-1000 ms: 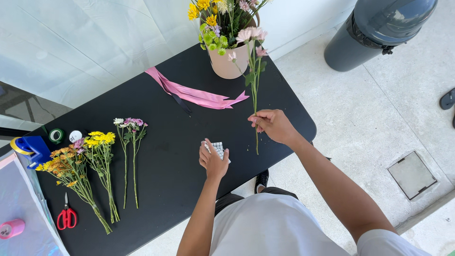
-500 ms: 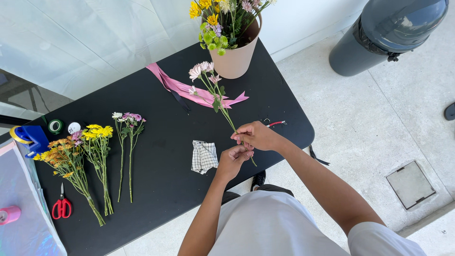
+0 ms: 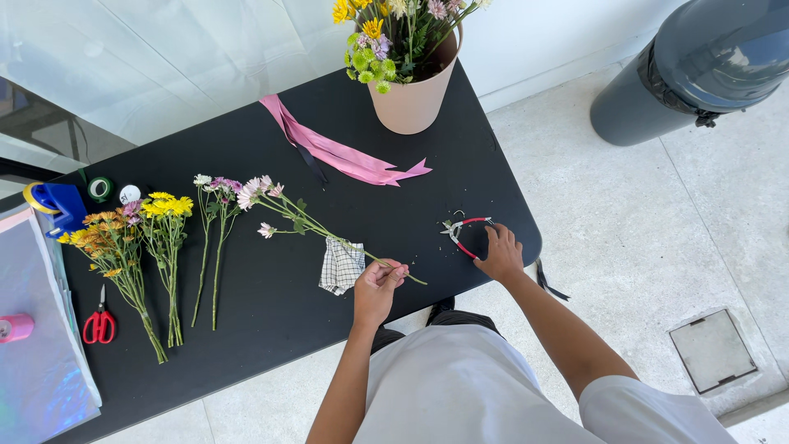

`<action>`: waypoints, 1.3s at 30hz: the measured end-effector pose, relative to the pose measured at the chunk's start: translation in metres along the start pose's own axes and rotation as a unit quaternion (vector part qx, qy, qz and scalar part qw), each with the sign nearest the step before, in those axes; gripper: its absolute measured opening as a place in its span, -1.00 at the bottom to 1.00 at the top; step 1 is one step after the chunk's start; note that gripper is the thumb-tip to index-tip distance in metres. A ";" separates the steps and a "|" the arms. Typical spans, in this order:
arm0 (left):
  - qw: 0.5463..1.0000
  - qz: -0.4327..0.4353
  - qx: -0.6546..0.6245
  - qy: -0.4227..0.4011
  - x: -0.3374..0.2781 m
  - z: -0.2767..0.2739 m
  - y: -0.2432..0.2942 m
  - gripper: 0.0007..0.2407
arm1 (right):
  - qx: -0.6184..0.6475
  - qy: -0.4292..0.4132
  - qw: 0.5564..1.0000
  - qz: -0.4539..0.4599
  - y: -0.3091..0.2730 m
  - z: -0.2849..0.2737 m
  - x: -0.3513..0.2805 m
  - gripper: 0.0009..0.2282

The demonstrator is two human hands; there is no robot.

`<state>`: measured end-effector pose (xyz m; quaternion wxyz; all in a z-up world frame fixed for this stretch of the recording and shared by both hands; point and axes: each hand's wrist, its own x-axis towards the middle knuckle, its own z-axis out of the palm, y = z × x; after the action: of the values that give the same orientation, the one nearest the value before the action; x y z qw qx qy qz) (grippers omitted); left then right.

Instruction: The person selects flowers from a vase, trims the stems with shears, and arranges them back into the vase.

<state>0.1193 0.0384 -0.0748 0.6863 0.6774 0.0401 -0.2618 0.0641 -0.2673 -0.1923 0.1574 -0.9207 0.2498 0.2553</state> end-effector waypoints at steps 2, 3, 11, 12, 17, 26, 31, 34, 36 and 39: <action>1.000 -0.010 -0.009 0.024 -0.005 0.002 0.000 -0.84 | -0.055 0.043 0.997 -0.016 0.000 0.003 -0.001 -0.19; 0.999 -0.011 -0.008 0.030 -0.008 0.004 0.000 -0.84 | -0.054 0.040 0.997 -0.022 -0.004 -0.001 -0.002 -0.19; 0.997 -0.037 -0.017 0.069 -0.018 0.013 -0.003 -0.88 | -0.189 0.066 0.974 -0.104 -0.017 0.008 0.023 -0.19; 0.997 -0.037 -0.016 0.071 -0.017 0.016 -0.003 -0.88 | -0.188 0.065 0.974 -0.107 -0.020 0.002 0.021 -0.19; 0.996 -0.031 -0.033 0.071 -0.015 0.027 -0.003 -0.90 | -0.032 0.042 0.996 -0.074 -0.031 -0.022 0.006 -0.32; 0.991 0.003 -0.131 0.035 0.009 0.048 0.005 -0.80 | 0.461 -0.062 0.880 -0.096 -0.026 -0.037 -0.054 -0.58; 0.990 0.017 -0.138 0.023 0.011 0.072 0.032 -0.70 | 0.450 -0.035 0.883 -0.127 -0.043 -0.069 -0.110 -0.61; 0.987 0.030 -0.158 0.015 0.013 0.087 0.043 -0.64 | 0.421 0.004 0.899 -0.121 -0.047 -0.070 -0.124 -0.62; 0.985 0.034 -0.171 0.009 0.015 0.095 0.045 -0.63 | 0.406 0.028 0.906 -0.118 -0.050 -0.076 -0.132 -0.61; 0.981 0.063 -0.183 -0.004 0.017 0.105 0.043 -0.61 | 0.388 0.054 0.915 -0.099 -0.057 -0.092 -0.145 -0.60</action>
<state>0.1197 -0.0690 -0.0344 0.8138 0.5406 0.0422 -0.2088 0.0226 -0.2039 -0.0278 0.5131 -0.8196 0.2448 0.0712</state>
